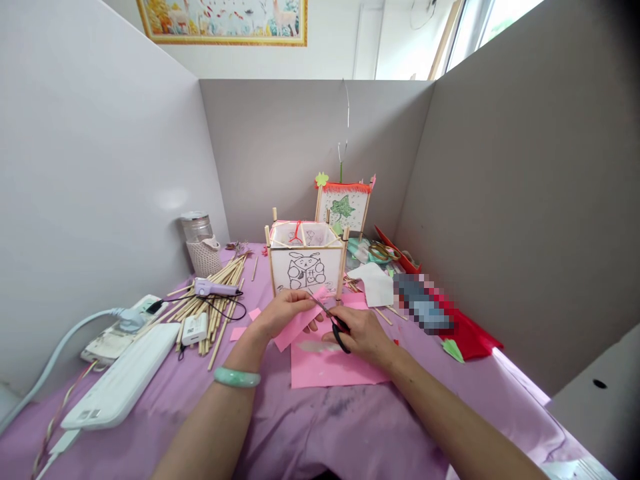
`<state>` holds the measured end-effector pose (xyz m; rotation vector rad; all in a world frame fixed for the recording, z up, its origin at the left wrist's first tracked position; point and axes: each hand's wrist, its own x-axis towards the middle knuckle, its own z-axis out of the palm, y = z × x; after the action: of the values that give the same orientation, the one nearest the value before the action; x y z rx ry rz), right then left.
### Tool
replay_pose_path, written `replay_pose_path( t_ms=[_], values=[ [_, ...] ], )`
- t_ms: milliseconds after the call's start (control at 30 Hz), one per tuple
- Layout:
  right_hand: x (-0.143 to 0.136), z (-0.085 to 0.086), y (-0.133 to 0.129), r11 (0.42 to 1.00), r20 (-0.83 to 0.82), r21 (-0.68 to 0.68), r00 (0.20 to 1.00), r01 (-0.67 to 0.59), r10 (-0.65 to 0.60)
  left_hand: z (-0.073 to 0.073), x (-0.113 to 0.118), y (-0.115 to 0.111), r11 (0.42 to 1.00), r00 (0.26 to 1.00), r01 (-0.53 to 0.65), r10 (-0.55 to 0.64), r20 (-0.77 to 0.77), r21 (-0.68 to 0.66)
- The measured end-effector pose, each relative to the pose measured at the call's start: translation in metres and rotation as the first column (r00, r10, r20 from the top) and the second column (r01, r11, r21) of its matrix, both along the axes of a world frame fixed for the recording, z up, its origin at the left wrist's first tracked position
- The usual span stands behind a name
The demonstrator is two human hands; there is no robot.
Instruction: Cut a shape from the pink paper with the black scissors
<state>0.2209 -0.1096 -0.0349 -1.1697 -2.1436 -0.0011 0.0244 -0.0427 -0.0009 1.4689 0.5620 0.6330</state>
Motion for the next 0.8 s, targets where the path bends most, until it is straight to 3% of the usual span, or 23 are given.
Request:
replay_pose_path(
  t_ms=[800],
  values=[
    [0.0063,-0.0082,0.0063,0.999,0.015,0.03,1.0,-0.021,0.021,-0.0001,-0.0018,-0.0003,0.997,1.0,0.028,-0.027,0.011,-0.065]
  ],
)
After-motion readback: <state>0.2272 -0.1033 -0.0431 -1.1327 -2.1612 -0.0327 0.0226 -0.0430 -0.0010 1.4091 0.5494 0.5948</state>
